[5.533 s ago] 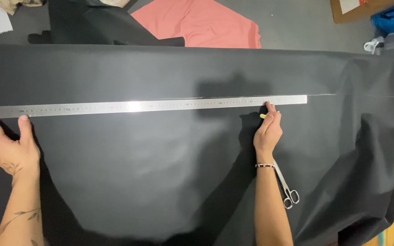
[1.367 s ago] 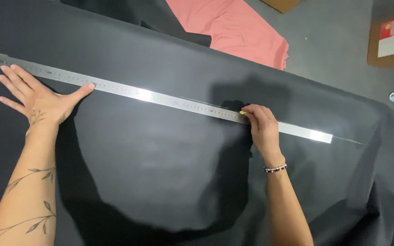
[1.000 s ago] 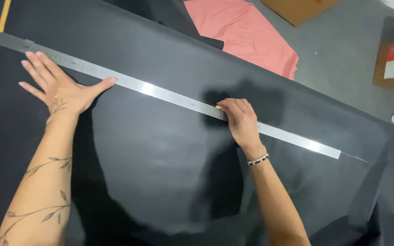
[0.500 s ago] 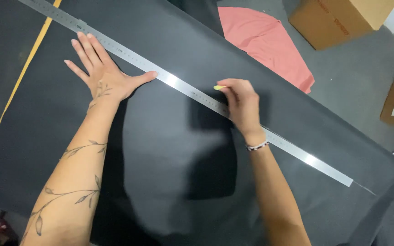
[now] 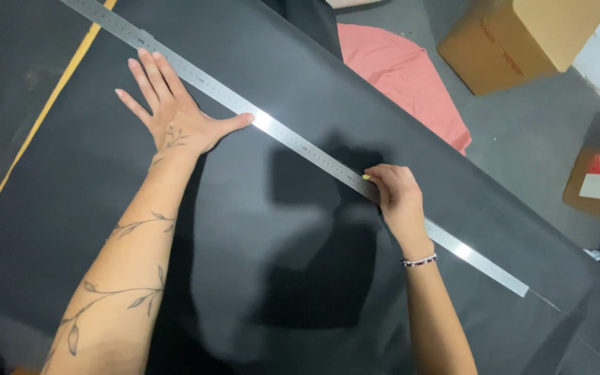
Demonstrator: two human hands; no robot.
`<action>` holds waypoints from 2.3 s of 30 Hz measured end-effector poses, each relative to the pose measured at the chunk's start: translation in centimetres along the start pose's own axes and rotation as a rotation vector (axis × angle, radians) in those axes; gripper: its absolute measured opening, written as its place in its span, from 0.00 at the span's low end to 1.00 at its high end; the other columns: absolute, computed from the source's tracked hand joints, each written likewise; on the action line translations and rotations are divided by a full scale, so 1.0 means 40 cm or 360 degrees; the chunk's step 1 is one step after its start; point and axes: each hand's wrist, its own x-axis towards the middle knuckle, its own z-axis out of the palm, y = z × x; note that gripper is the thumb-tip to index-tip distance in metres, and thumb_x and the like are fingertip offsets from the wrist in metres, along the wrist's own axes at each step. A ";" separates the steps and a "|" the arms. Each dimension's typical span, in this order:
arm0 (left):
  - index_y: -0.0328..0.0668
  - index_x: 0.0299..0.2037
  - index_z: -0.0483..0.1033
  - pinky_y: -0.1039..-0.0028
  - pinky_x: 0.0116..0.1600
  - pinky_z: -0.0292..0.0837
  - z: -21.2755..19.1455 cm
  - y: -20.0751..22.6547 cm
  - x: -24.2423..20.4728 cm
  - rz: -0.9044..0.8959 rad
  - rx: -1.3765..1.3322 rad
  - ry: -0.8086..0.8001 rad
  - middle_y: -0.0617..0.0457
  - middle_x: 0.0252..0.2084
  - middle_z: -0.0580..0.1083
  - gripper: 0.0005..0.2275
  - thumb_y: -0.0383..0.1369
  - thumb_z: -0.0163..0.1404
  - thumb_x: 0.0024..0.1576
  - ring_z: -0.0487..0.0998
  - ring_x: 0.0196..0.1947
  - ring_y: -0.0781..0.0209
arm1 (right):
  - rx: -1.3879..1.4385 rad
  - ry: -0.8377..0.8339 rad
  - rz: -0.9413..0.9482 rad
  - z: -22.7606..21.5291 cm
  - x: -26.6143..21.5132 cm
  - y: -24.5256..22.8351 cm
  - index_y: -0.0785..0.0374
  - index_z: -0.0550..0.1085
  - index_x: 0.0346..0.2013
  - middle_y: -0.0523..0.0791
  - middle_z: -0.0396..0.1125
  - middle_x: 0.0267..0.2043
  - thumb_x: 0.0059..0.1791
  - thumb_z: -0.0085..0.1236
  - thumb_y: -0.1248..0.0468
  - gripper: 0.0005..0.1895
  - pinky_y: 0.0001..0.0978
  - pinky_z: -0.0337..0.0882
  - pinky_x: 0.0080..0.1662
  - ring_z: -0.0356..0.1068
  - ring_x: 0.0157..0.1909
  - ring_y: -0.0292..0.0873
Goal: The person measures and marks a large piece of black fabric on a wooden table using a metal ruler and a yellow chalk marker. They then use scissors to cut the fabric along the marked lines.
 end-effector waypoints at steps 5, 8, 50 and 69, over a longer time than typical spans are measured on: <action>0.31 0.74 0.25 0.40 0.71 0.12 0.011 -0.011 0.002 0.0031 0.0019 0.0056 0.40 0.78 0.27 0.71 0.79 0.48 0.32 0.19 0.75 0.47 | -0.0037 0.0059 -0.0189 0.064 0.047 -0.003 0.63 0.76 0.46 0.46 0.70 0.47 0.56 0.46 0.74 0.10 0.37 0.70 0.50 0.68 0.48 0.47; 0.30 0.74 0.27 0.39 0.71 0.12 0.020 -0.012 0.003 0.0016 -0.0006 0.0061 0.41 0.78 0.27 0.72 0.78 0.49 0.32 0.19 0.75 0.47 | 0.0032 0.0093 -0.0377 0.111 0.092 -0.016 0.63 0.75 0.46 0.47 0.69 0.46 0.56 0.48 0.75 0.10 0.35 0.70 0.50 0.69 0.47 0.47; 0.30 0.75 0.32 0.32 0.72 0.21 0.107 -0.046 0.026 0.0179 0.0030 0.0430 0.38 0.79 0.33 0.73 0.84 0.56 0.37 0.28 0.78 0.38 | 0.0284 -0.0131 -0.0424 0.176 0.283 -0.159 0.64 0.76 0.44 0.46 0.72 0.42 0.55 0.47 0.78 0.11 0.28 0.70 0.45 0.71 0.40 0.42; 0.32 0.73 0.48 0.35 0.74 0.35 0.135 -0.022 0.032 0.0109 0.0109 0.0874 0.43 0.77 0.47 0.71 0.87 0.53 0.31 0.45 0.78 0.43 | 0.0500 -0.0127 -0.0930 0.474 0.702 -0.404 0.63 0.77 0.40 0.45 0.74 0.39 0.52 0.47 0.74 0.10 0.33 0.69 0.43 0.72 0.39 0.45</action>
